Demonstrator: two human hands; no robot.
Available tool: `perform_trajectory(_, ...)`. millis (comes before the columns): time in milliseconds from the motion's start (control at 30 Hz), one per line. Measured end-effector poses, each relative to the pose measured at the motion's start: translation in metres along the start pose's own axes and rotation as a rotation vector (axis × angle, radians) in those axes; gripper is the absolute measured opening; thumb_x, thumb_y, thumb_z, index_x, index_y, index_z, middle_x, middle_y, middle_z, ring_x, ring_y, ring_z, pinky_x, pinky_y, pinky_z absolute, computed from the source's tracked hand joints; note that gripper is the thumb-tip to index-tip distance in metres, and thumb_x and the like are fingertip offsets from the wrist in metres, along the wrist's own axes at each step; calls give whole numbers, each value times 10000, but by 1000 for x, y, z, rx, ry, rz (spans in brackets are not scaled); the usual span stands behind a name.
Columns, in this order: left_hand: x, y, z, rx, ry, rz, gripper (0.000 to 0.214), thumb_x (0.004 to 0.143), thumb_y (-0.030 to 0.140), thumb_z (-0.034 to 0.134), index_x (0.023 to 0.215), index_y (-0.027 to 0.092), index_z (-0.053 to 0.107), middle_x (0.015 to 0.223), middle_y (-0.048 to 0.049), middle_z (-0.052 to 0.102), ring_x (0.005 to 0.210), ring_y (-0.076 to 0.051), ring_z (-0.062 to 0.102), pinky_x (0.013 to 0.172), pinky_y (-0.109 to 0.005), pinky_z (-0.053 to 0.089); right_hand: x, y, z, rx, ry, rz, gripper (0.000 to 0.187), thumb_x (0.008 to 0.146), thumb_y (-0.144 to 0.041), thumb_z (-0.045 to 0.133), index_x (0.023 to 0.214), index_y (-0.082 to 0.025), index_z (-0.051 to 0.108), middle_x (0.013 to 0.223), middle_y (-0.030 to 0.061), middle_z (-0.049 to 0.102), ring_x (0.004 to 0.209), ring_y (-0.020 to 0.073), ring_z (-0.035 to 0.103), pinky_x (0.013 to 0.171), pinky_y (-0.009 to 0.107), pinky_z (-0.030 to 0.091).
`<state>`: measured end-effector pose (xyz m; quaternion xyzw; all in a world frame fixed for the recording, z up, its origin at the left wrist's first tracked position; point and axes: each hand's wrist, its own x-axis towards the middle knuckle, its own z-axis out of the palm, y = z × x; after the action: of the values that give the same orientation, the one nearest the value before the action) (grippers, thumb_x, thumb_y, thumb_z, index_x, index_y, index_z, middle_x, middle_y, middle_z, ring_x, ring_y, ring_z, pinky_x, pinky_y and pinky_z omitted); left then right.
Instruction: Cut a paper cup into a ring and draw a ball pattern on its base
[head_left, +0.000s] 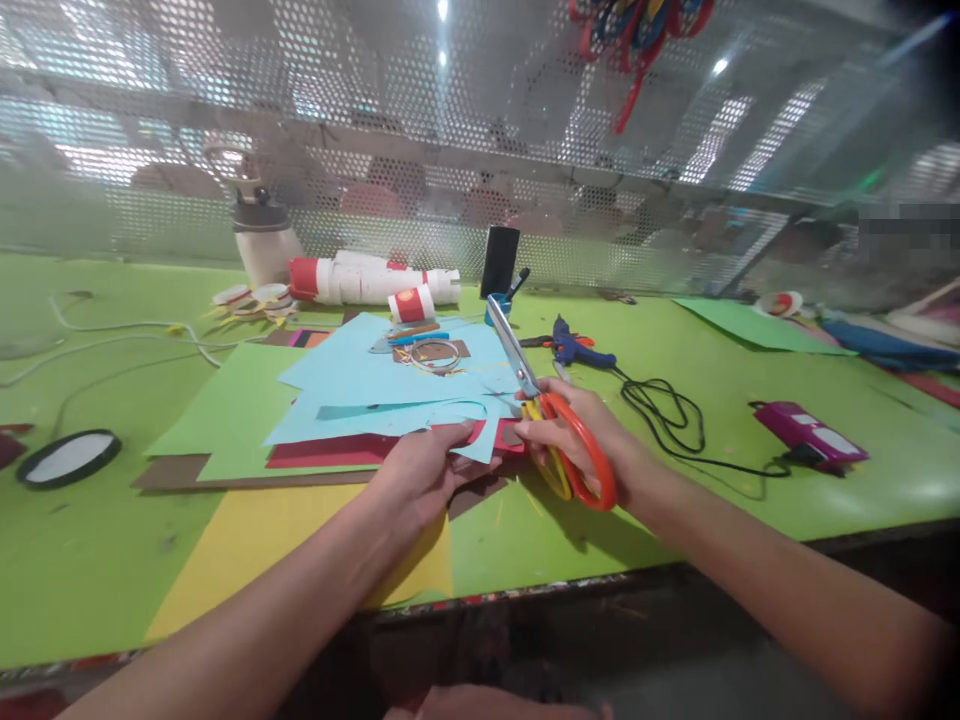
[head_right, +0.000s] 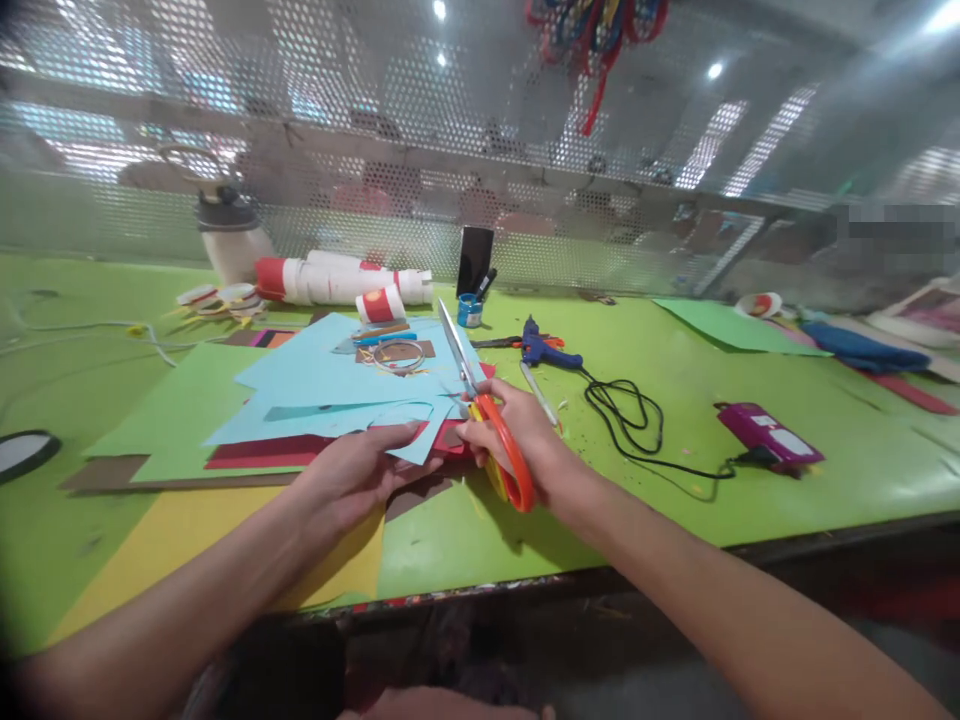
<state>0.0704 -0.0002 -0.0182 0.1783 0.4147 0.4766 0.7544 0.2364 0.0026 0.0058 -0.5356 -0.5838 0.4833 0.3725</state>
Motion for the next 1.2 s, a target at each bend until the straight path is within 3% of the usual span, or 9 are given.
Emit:
perform_trajectory(267,1,1,2,14,58,85,174,869,26,524,979,49,658,851,-117,744,698,-182,709,669,-295,615,4,-7,1,-111,18,60,276,697,-107,653,929,-189,528,502,-71,532,412,98,486,397,196,375)
perform_trajectory(500,5,-1,-3,-47,64,108,154,852,26,552,940,48,676,909,-156,740,748,-220,721,706,-349,624,-1,-5,-1,-144,-21,112,305,706,-65,607,971,-178,507,539,-82,540,383,77,473,388,189,415)
perform_trajectory(933,2,-4,-2,-188,115,147,138,817,-16,597,893,69,674,884,-115,730,706,-174,690,642,-327,631,-32,0,-14,-203,143,166,232,692,-126,648,890,-184,540,492,-63,553,366,114,521,342,211,451)
perform_trajectory(1033,2,-2,-1,-219,120,147,146,816,-16,600,906,77,667,891,-116,729,712,-178,690,628,-327,630,-42,1,-17,-178,157,168,273,678,-189,687,901,-193,530,549,-44,577,411,123,548,349,211,458)
perform_trajectory(1200,4,-1,7,-261,118,157,143,818,-18,598,893,85,664,846,-100,729,681,-161,687,606,-278,614,-74,12,-13,-124,192,231,403,685,-490,678,941,-213,536,504,-44,554,393,135,516,333,222,443)
